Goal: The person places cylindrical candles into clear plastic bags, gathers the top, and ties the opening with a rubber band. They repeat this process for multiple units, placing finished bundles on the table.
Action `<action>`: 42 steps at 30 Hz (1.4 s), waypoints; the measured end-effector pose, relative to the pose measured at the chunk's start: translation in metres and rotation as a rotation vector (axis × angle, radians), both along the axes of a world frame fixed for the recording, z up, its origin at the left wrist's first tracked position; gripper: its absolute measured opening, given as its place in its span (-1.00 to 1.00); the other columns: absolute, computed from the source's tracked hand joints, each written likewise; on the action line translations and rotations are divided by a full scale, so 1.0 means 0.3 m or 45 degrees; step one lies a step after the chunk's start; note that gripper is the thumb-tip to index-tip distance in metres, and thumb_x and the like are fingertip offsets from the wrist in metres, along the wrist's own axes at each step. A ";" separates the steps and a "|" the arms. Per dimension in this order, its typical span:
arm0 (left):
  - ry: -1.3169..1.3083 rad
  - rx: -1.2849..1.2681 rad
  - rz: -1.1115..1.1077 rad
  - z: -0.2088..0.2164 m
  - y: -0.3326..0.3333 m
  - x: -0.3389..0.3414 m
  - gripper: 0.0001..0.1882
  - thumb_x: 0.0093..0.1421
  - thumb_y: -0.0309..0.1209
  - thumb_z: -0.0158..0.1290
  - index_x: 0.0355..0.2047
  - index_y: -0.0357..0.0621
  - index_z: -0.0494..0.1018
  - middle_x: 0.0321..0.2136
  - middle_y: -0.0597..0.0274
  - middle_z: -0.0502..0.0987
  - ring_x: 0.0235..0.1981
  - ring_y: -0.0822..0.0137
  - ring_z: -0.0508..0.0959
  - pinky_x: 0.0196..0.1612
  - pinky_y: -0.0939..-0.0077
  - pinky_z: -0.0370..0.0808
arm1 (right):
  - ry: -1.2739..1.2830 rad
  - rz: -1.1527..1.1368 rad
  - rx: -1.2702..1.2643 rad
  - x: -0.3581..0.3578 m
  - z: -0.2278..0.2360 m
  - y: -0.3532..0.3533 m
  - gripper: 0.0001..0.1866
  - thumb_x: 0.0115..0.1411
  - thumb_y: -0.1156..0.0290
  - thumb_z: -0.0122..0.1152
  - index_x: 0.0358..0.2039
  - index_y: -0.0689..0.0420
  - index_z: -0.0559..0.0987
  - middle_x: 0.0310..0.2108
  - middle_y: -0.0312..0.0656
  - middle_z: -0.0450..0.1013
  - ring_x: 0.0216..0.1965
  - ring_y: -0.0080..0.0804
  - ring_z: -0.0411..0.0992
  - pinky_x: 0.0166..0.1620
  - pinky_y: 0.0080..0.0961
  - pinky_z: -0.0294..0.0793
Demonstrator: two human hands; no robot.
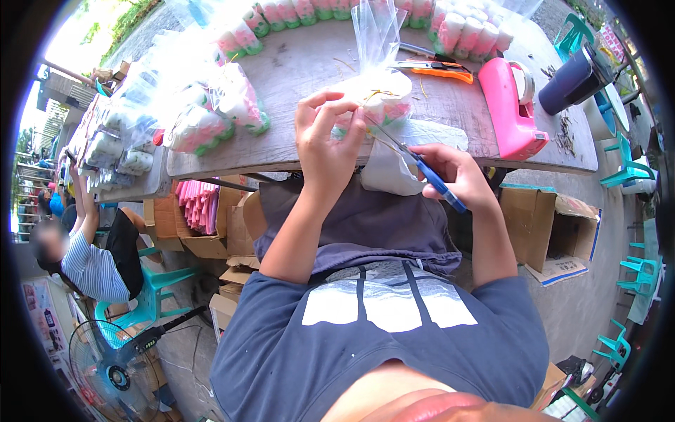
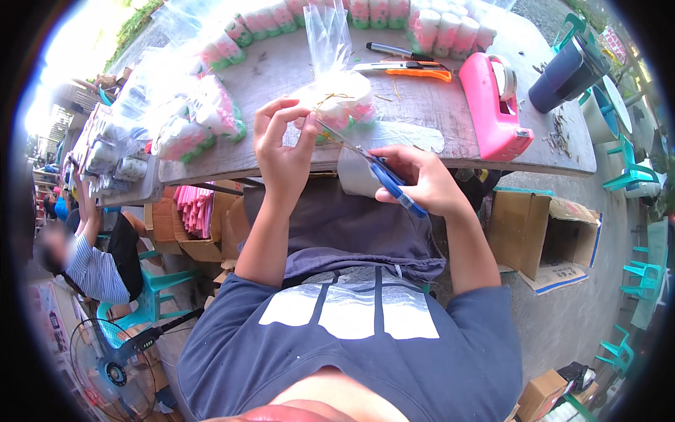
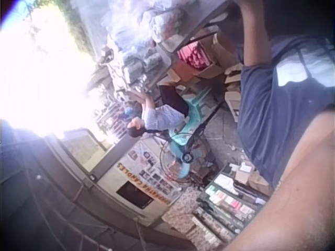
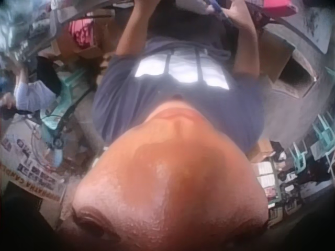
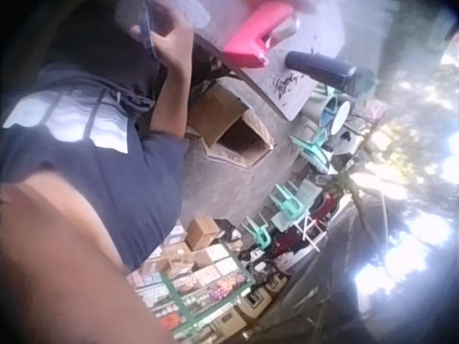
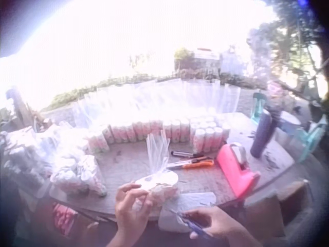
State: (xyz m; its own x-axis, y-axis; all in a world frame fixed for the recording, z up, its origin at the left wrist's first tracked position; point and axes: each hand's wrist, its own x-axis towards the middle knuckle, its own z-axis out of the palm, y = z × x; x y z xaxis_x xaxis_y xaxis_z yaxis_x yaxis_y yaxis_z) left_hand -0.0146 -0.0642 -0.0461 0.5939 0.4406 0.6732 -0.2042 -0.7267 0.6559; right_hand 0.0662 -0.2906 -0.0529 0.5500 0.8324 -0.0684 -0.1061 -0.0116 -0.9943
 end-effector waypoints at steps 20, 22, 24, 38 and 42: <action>-0.096 0.198 -0.031 -0.029 0.038 0.018 -0.41 -0.05 -0.44 0.35 0.01 -0.12 0.39 0.04 -0.04 0.36 0.05 0.02 0.45 0.10 0.18 0.45 | -0.203 -0.228 0.064 0.073 0.011 -0.020 -0.45 0.08 0.57 0.40 0.12 0.23 0.52 -0.31 -0.30 0.51 -0.31 -0.64 0.52 -0.24 -0.72 0.52; -0.025 0.071 -0.103 -0.042 0.053 0.034 -0.20 -0.07 -0.39 0.40 0.16 -0.13 0.24 0.11 -0.10 0.30 0.11 0.01 0.41 0.13 0.17 0.44 | -0.112 -0.537 0.196 0.095 0.001 -0.067 -0.48 0.11 0.58 0.33 0.13 0.20 0.52 -0.35 -0.29 0.51 -0.33 -0.62 0.52 -0.29 -0.66 0.52; 0.157 -0.131 -0.238 -0.101 0.100 0.070 -0.01 -0.10 -0.35 0.44 0.26 -0.16 0.08 0.19 -0.15 0.23 0.17 0.04 0.37 0.15 0.18 0.43 | -0.662 -0.813 -0.335 0.134 0.001 -0.066 -0.48 0.14 0.49 0.31 0.14 0.20 0.49 -0.27 -0.19 0.54 -0.33 -0.48 0.54 -0.25 -0.56 0.55; -0.461 -0.568 0.300 -0.110 0.381 0.326 -0.52 0.11 -0.37 0.36 -0.11 -0.28 0.34 -0.20 0.17 0.47 -0.20 0.37 0.50 -0.10 0.46 0.48 | -1.563 -0.975 -0.673 0.330 -0.029 0.088 -0.59 0.13 0.36 0.32 0.00 0.18 0.56 -0.08 -0.04 0.46 0.01 -0.07 0.42 0.08 -0.22 0.43; -0.370 -0.506 0.456 -0.140 0.423 0.384 -0.53 0.11 -0.38 0.34 -0.11 -0.29 0.34 -0.19 0.15 0.45 -0.17 0.32 0.50 -0.06 0.40 0.47 | -1.557 -1.220 -0.351 0.484 0.094 0.186 -0.63 0.19 0.38 0.30 0.01 0.19 0.57 -0.10 -0.08 0.52 -0.10 -0.32 0.51 -0.04 -0.43 0.52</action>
State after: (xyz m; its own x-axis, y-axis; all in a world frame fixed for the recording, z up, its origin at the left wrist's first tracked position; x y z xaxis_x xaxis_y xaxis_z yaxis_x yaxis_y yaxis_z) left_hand 0.1006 0.0628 -0.0882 0.1791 0.8298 0.5285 -0.2037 -0.4943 0.8451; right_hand 0.2113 -0.2349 -0.0246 0.6778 0.1942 0.7092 0.6532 -0.6018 -0.4595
